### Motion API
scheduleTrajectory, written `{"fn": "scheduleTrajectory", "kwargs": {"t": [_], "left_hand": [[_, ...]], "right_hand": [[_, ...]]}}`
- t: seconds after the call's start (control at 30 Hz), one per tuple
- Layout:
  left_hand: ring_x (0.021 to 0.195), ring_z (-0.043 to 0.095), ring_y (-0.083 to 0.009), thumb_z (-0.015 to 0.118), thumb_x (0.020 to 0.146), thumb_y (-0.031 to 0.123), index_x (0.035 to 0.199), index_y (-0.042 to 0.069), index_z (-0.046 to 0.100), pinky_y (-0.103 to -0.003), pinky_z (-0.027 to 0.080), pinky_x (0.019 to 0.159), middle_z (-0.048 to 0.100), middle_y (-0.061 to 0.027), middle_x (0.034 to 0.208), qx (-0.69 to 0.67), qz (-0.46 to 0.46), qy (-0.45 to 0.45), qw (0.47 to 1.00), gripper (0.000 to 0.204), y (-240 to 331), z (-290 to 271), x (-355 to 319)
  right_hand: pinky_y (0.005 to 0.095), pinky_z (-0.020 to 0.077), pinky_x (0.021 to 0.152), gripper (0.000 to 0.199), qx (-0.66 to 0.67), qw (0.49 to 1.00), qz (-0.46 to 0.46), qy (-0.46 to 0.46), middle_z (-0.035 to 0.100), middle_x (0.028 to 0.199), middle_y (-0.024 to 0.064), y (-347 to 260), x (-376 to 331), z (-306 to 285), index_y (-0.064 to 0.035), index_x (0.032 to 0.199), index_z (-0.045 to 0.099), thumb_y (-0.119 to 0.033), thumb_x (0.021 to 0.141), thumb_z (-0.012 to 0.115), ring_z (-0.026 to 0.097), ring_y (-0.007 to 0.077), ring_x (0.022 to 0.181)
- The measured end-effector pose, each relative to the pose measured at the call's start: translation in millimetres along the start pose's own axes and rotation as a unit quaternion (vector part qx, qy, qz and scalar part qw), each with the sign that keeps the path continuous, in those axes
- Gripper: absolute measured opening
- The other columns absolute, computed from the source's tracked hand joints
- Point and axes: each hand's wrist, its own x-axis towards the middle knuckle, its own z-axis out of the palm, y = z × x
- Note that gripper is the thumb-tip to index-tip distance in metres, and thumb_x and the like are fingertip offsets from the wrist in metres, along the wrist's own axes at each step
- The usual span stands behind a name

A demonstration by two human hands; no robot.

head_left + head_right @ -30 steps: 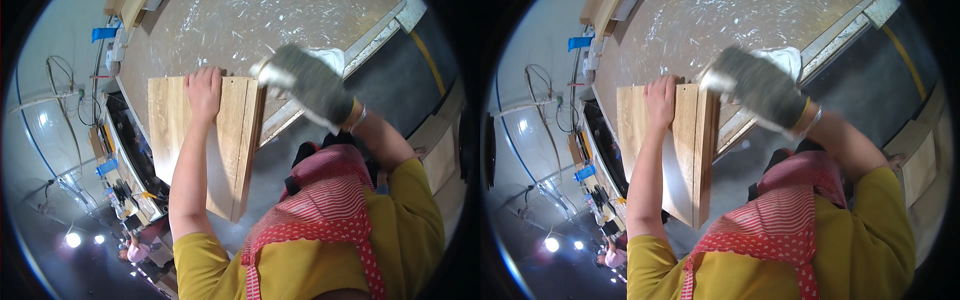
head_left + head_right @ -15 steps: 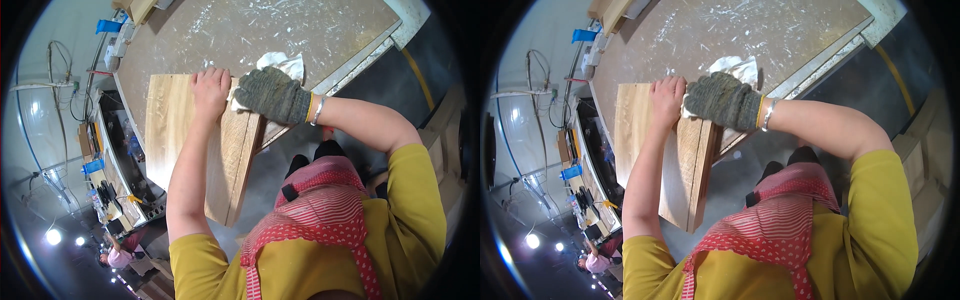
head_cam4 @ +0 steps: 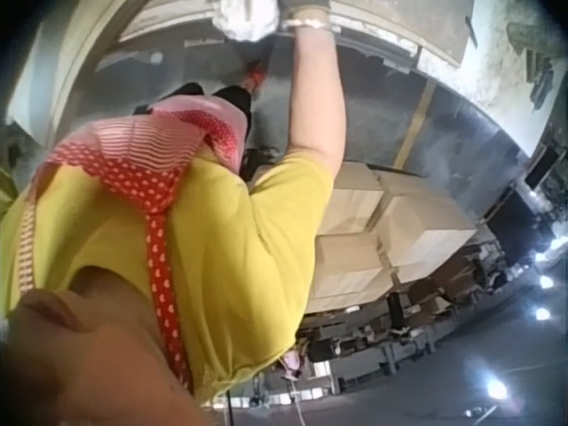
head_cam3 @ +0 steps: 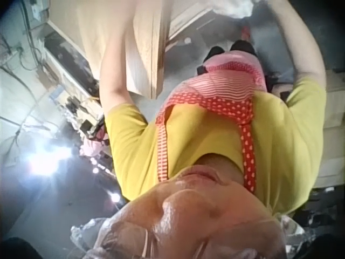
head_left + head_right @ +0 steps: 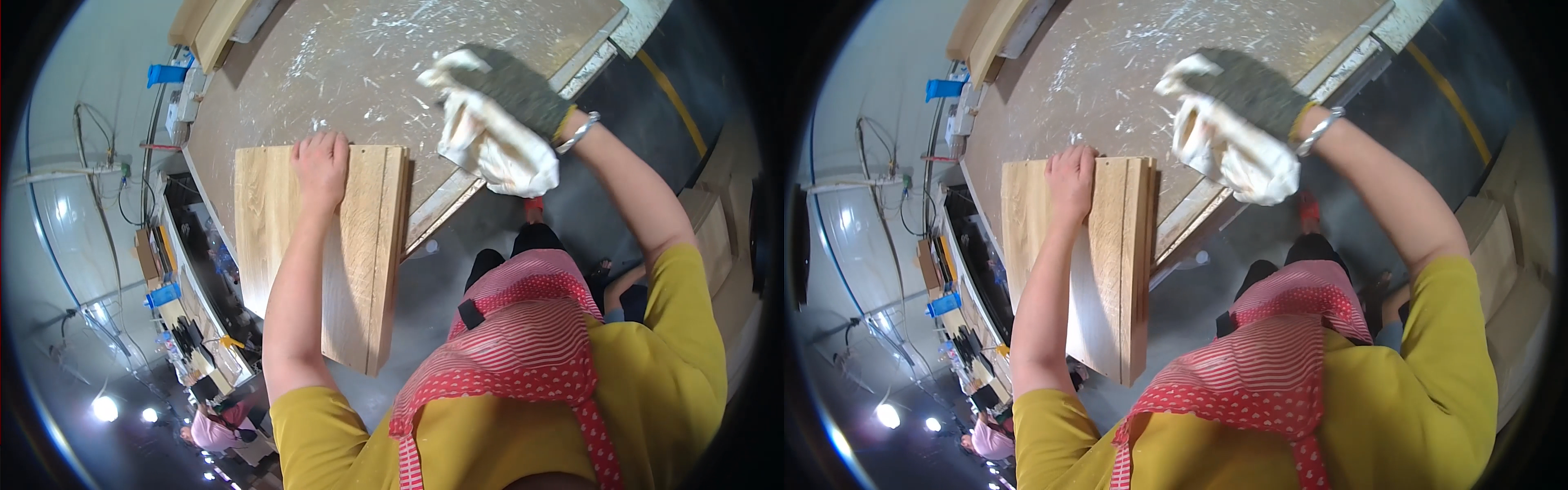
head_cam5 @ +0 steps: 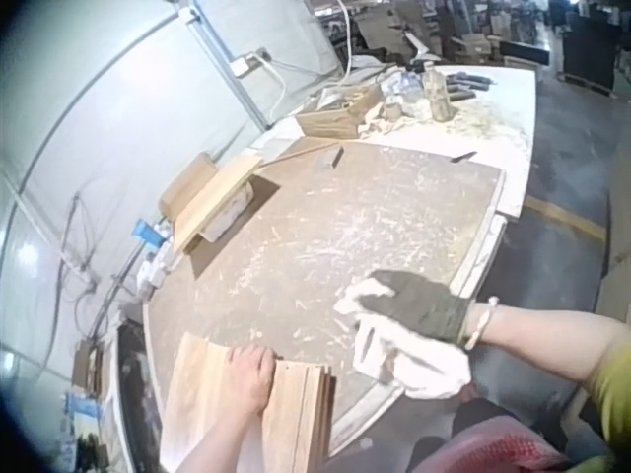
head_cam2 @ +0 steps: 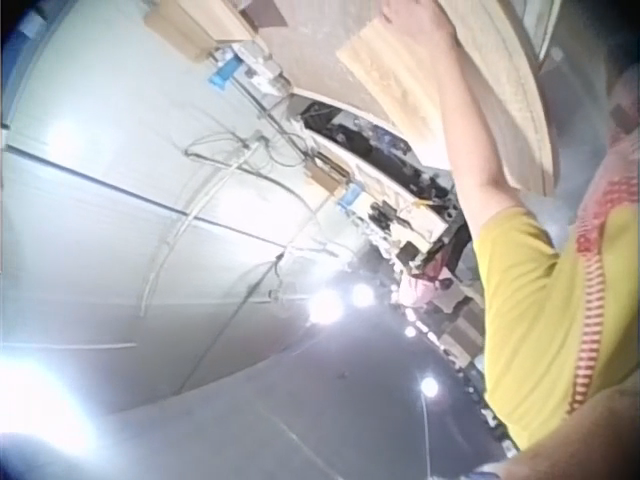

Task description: The person applies a liquid finish to wooden boards using a cloth, then sands the edges with a sanding block. They wipe the surfaces clean and stack the finished boards on the workbench.

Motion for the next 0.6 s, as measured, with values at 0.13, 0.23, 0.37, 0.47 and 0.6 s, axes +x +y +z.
{"fn": "scheduleTrajectory", "kwargs": {"t": [0.13, 0.23, 0.37, 0.47, 0.6], "left_hand": [[0.096, 0.054, -0.0279, 0.042, 0.095, 0.029, 0.087, 0.011, 0.065, -0.044, 0.03, 0.101, 0.061, -0.0071, 0.09, -0.018, -0.024, -0.036, 0.999, 0.03, 4, -4, 2], [0.096, 0.054, -0.0278, 0.042, 0.096, 0.029, 0.087, 0.011, 0.065, -0.045, 0.03, 0.101, 0.062, -0.0071, 0.09, -0.025, -0.03, -0.041, 0.998, 0.031, 5, -5, 2], [0.096, 0.054, -0.0281, 0.042, 0.096, 0.03, 0.088, 0.011, 0.065, -0.045, 0.031, 0.101, 0.062, -0.0071, 0.091, -0.017, -0.035, -0.041, 0.998, 0.031, 3, -6, 1], [0.097, 0.054, -0.0288, 0.041, 0.097, 0.03, 0.089, 0.011, 0.065, -0.047, 0.031, 0.101, 0.062, -0.0074, 0.093, 0.0, -0.022, -0.036, 0.999, 0.031, 4, -7, 1], [0.106, 0.053, -0.0304, 0.042, 0.097, 0.032, 0.103, 0.012, 0.064, -0.048, 0.031, 0.102, 0.062, -0.008, 0.108, 0.058, -0.063, -0.084, 0.993, 0.03, 9, -9, 5]], "right_hand": [[0.0402, 0.0445, 0.094, 0.023, 0.113, 0.965, 0.171, -0.166, 0.062, 0.114, 0.0132, -45, 9, 39, -0.0059, 0.103, 0.065, -0.019, 0.086, 0.059, 0.058, 0.0263, 0.107], [0.0409, 0.0454, 0.086, 0.02, -0.182, 0.98, -0.039, -0.077, 0.062, 0.105, 0.0117, -52, 5, 57, -0.0079, 0.096, 0.067, -0.013, 0.078, 0.059, 0.06, 0.0294, 0.098], [0.041, 0.0463, 0.084, 0.019, -0.16, 0.976, -0.063, -0.133, 0.062, 0.101, 0.0106, -43, -1, 62, -0.0089, 0.095, 0.067, -0.012, 0.077, 0.062, 0.061, 0.0278, 0.096], [0.0411, 0.0478, 0.082, 0.015, -0.154, 0.972, -0.112, -0.139, 0.062, 0.101, 0.0097, -48, -4, 53, -0.0102, 0.091, 0.068, -0.012, 0.077, 0.062, 0.061, 0.0281, 0.096], [0.0381, 0.0483, 0.088, 0.027, 0.081, 0.928, 0.047, -0.36, 0.066, 0.106, 0.0157, -62, -8, 25, -0.0072, 0.102, 0.069, -0.021, 0.08, 0.063, 0.062, 0.0309, 0.103]]}}
